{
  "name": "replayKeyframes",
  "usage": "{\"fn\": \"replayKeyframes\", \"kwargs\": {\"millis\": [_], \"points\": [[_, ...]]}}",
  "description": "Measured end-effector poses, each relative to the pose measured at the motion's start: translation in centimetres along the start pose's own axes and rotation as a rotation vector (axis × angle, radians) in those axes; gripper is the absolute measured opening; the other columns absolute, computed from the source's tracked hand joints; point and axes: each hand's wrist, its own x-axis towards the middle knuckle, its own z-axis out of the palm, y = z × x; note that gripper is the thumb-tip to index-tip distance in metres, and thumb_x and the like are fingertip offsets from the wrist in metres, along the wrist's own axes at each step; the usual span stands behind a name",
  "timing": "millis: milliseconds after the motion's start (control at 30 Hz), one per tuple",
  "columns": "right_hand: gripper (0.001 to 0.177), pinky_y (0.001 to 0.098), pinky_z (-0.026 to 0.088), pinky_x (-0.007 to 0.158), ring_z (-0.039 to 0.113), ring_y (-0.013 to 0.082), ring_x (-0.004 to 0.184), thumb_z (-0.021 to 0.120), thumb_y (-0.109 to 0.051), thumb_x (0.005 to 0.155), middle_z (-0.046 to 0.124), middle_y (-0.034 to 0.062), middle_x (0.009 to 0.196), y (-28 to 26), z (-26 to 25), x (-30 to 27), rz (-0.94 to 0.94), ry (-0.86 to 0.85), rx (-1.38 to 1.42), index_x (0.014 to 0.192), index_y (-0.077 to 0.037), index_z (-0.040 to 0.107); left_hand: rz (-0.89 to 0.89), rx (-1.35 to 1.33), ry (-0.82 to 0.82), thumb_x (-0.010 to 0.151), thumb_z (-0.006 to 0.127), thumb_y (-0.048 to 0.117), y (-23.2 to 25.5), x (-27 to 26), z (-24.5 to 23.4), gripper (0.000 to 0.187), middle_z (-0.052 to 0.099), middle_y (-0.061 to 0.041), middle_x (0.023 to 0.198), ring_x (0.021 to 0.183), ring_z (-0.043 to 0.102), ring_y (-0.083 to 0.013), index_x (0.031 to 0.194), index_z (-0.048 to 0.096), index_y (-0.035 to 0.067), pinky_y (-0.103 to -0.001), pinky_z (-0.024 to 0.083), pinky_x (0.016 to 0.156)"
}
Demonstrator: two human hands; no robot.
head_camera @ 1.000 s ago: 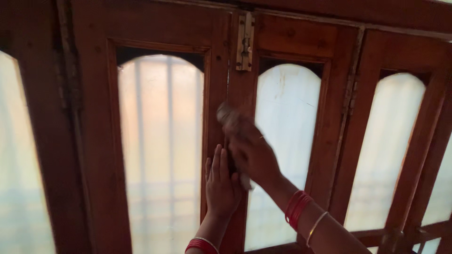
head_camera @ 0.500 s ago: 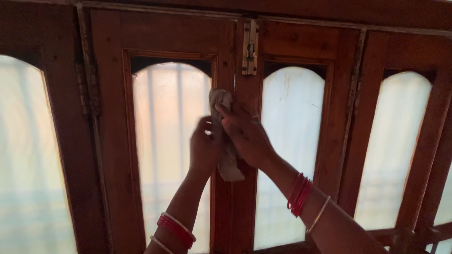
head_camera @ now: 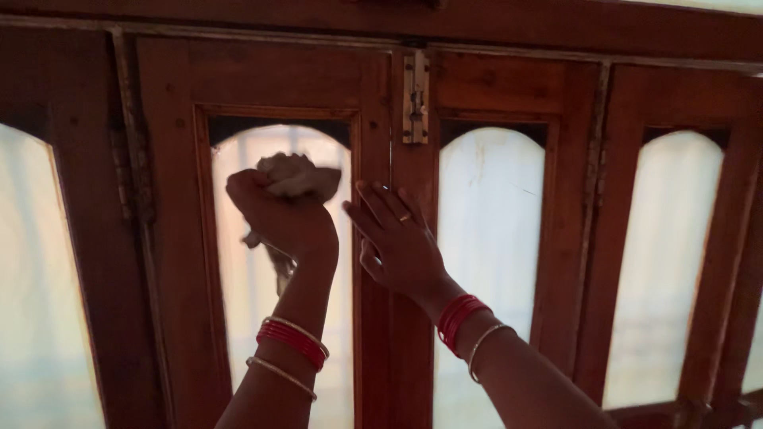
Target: The person cleans a wooden window frame with frosted glass panels using a cloth and water from a pink plastic jug. They wipe the frame and sill, repeatedly dipping the cloth into the jug to wet it.
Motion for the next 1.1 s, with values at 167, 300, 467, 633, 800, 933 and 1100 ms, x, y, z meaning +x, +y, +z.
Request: {"fn": "replayKeyframes", "kwargs": {"millis": [167, 300, 467, 633, 800, 933, 1100], "points": [[0.046, 0.0508, 0.03, 0.125, 0.049, 0.0329, 0.143, 0.063, -0.017, 0.086, 0.054, 0.0154, 0.149, 0.7, 1.4, -1.2, 0.022, 0.033, -0.026, 0.131, -0.01, 0.063, 0.104, 0.11, -0.256, 0.09, 0.068, 0.01, -1.3, -3.5, -0.3, 0.05, 0.058, -0.018, 0.126, 0.117, 0.061, -0.0327, 0.134, 0.048, -0.002, -0.041, 0.05, 0.102], [0.037, 0.0505, 0.034, 0.119, 0.053, 0.0339, 0.136, 0.067, -0.015, 0.08, 0.058, 0.0144, 0.144, 1.3, 1.6, -1.8, 0.008, 0.115, 0.01, 0.117, -0.009, 0.066, 0.251, 0.154, -0.526, 0.085, 0.073, 0.029, -1.7, -4.0, -2.4, 0.065, 0.053, -0.022, 0.142, 0.133, 0.053, -0.0428, 0.137, 0.045, 0.002, -0.052, 0.042, 0.113], [0.033, 0.0508, 0.038, 0.107, 0.057, 0.0336, 0.122, 0.07, -0.015, 0.08, 0.061, 0.0129, 0.126, 1.0, 1.6, -2.5, 0.156, 0.258, 0.051, 0.11, -0.006, 0.065, 0.571, 0.502, -0.723, 0.074, 0.07, 0.041, -1.6, -4.0, -4.9, 0.094, 0.042, -0.033, 0.151, 0.14, 0.033, -0.0565, 0.149, 0.034, -0.004, -0.068, 0.015, 0.117], [0.03, 0.0477, 0.04, 0.106, 0.058, 0.0337, 0.119, 0.064, -0.007, 0.081, 0.063, 0.0123, 0.125, 0.8, 1.8, -2.5, 0.231, 0.286, -0.016, 0.11, -0.007, 0.065, 0.474, 0.599, -0.793, 0.086, 0.069, 0.043, -2.8, -3.6, -2.1, 0.093, 0.032, -0.03, 0.158, 0.148, 0.023, -0.0522, 0.157, 0.028, 0.0, -0.06, 0.015, 0.121], [0.03, 0.0472, 0.043, 0.104, 0.059, 0.0333, 0.117, 0.063, -0.006, 0.077, 0.064, 0.0114, 0.122, 0.7, 2.0, -2.2, 0.215, 0.305, -0.006, 0.107, -0.007, 0.064, 0.47, 0.55, -0.875, 0.085, 0.073, 0.031, -4.4, 0.3, 2.6, 0.094, 0.028, -0.025, 0.164, 0.155, 0.017, -0.0447, 0.159, 0.024, 0.001, -0.052, 0.018, 0.127], [0.028, 0.046, 0.044, 0.102, 0.06, 0.0314, 0.115, 0.063, -0.004, 0.079, 0.064, 0.0095, 0.122, 0.7, 2.1, -2.3, 0.209, 0.303, -0.029, 0.106, -0.008, 0.065, 0.623, 0.514, -0.975, 0.085, 0.075, 0.034, -3.8, 4.1, 4.6, 0.092, 0.03, -0.018, 0.164, 0.156, 0.018, -0.0371, 0.158, 0.028, 0.003, -0.049, 0.017, 0.127], [0.026, 0.0453, 0.044, 0.101, 0.061, 0.0313, 0.114, 0.063, -0.004, 0.078, 0.064, 0.0094, 0.119, 0.5, 1.9, -2.0, 0.208, 0.296, -0.029, 0.104, -0.008, 0.065, 0.88, 0.546, -1.085, 0.083, 0.079, 0.049, -2.4, 9.3, 3.7, 0.089, 0.038, -0.013, 0.159, 0.149, 0.027, -0.0324, 0.154, 0.037, 0.014, -0.048, 0.018, 0.122]]}}
